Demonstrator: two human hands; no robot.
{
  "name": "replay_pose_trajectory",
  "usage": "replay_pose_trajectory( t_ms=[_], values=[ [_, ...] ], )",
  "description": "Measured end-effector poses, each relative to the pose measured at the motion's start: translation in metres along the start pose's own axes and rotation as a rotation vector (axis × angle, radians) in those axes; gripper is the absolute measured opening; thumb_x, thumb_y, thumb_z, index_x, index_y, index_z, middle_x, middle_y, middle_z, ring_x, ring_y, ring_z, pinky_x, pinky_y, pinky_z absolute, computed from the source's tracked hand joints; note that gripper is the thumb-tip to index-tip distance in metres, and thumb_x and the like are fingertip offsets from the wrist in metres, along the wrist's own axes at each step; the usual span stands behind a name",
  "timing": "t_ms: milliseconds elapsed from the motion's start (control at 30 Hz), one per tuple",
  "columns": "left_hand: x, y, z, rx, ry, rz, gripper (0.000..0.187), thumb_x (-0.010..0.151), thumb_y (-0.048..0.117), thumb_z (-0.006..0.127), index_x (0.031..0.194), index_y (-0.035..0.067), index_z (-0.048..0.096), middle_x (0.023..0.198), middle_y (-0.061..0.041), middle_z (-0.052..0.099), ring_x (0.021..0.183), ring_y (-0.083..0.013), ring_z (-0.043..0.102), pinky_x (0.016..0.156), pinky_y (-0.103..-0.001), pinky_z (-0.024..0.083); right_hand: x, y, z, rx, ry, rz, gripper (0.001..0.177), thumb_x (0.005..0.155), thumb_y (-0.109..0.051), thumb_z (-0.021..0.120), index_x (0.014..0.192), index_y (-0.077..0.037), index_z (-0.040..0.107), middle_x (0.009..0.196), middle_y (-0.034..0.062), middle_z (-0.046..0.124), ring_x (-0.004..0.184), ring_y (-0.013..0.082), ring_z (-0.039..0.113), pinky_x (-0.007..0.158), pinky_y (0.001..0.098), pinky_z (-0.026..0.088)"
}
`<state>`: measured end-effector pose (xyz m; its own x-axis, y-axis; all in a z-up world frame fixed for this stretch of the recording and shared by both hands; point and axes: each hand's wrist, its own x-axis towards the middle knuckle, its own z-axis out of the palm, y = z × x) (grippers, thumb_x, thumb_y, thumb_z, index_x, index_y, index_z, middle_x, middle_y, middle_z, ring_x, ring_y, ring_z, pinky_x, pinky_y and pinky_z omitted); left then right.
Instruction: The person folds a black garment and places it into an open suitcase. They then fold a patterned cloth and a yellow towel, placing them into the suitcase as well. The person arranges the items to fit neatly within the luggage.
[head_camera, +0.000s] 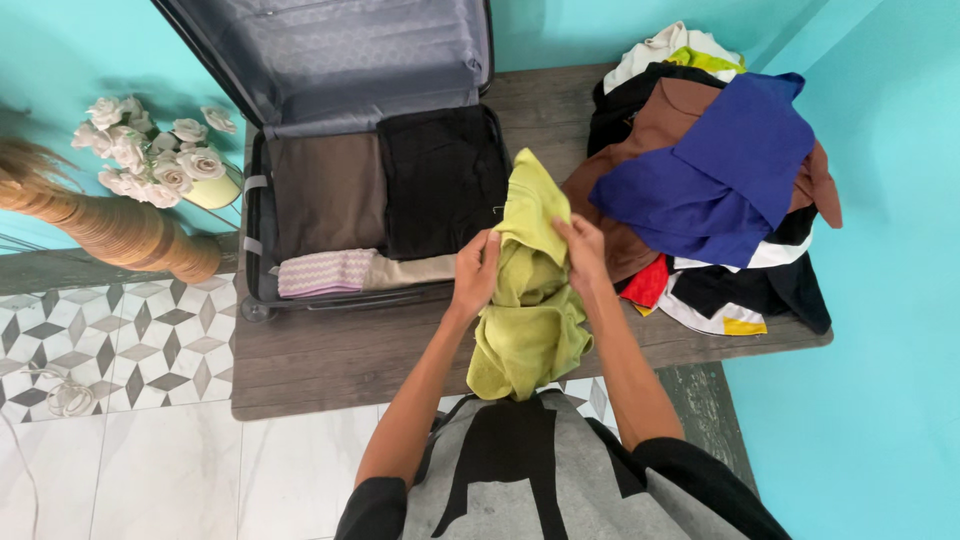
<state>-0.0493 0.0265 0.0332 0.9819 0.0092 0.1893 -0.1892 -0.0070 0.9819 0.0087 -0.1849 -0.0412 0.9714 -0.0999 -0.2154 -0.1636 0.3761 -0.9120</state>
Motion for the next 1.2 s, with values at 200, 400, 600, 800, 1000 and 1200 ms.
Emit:
replay_pose_trajectory(
  t_ms=[200,400,600,800,1000,1200],
  values=[
    [-0.012,0.033,-0.030,0.217,-0.091,0.300,0.070,0.086,0.019,0.079,0.140,-0.008,0.045,0.116,-0.019,0.060,0.110,-0.0240,0.059,0.094,-0.034,0.049,-0.056,-0.081,0.102,0.114,-0.176,-0.084,0.034,0.092,-0.007,0.068,0.124,0.003,0.061,0.106,0.0122,0.073,0.091,0.0198,0.073,0.084,0.0352,0.062],
    [-0.008,0.026,-0.025,0.011,0.140,0.320,0.071,0.079,0.000,0.078,0.141,-0.006,0.044,0.120,-0.015,0.068,0.109,-0.0208,0.066,0.094,-0.035,0.055,-0.095,-0.070,0.153,-0.287,-0.413,-0.240,0.032,0.099,-0.015,0.068,0.125,0.003,0.061,0.109,0.0144,0.072,0.098,0.0182,0.071,0.089,0.0296,0.060],
    [0.001,0.006,-0.053,0.033,0.267,0.381,0.030,0.091,0.001,0.072,0.120,-0.003,0.069,0.102,-0.008,0.076,0.092,-0.0132,0.072,0.081,-0.028,0.059,-0.075,-0.037,0.110,-0.363,-0.320,-0.391,0.033,0.106,-0.026,0.065,0.130,-0.004,0.070,0.128,0.0117,0.073,0.125,0.0228,0.066,0.114,0.0417,0.053],
    [-0.002,0.046,-0.071,0.018,0.223,0.339,0.023,0.099,-0.001,0.063,0.121,-0.004,0.071,0.103,-0.007,0.076,0.092,-0.0099,0.069,0.082,-0.027,0.057,-0.024,-0.027,0.074,-1.036,-0.126,-0.801,0.092,0.068,-0.016,0.084,0.149,0.001,0.042,0.142,0.0244,0.050,0.133,0.0394,0.038,0.106,0.0526,0.025],
    [-0.007,0.061,-0.087,0.149,0.270,0.460,0.026,0.097,-0.005,0.063,0.121,-0.004,0.071,0.101,-0.006,0.076,0.089,-0.0120,0.072,0.079,-0.029,0.061,0.041,-0.005,0.064,-1.344,0.003,-0.769,0.044,0.080,-0.005,0.077,0.121,-0.022,0.075,0.102,-0.0012,0.071,0.113,0.0248,0.059,0.100,0.0449,0.038],
    [-0.027,0.051,-0.147,0.108,0.511,0.430,0.028,0.102,-0.004,0.060,0.129,-0.003,0.066,0.118,-0.011,0.071,0.107,-0.0180,0.070,0.095,-0.032,0.060,0.067,-0.042,0.043,-1.418,0.195,-0.811,0.018,0.082,-0.009,0.074,0.098,-0.016,0.078,0.091,0.0108,0.073,0.088,0.0354,0.068,0.076,0.0491,0.045]
  ],
)
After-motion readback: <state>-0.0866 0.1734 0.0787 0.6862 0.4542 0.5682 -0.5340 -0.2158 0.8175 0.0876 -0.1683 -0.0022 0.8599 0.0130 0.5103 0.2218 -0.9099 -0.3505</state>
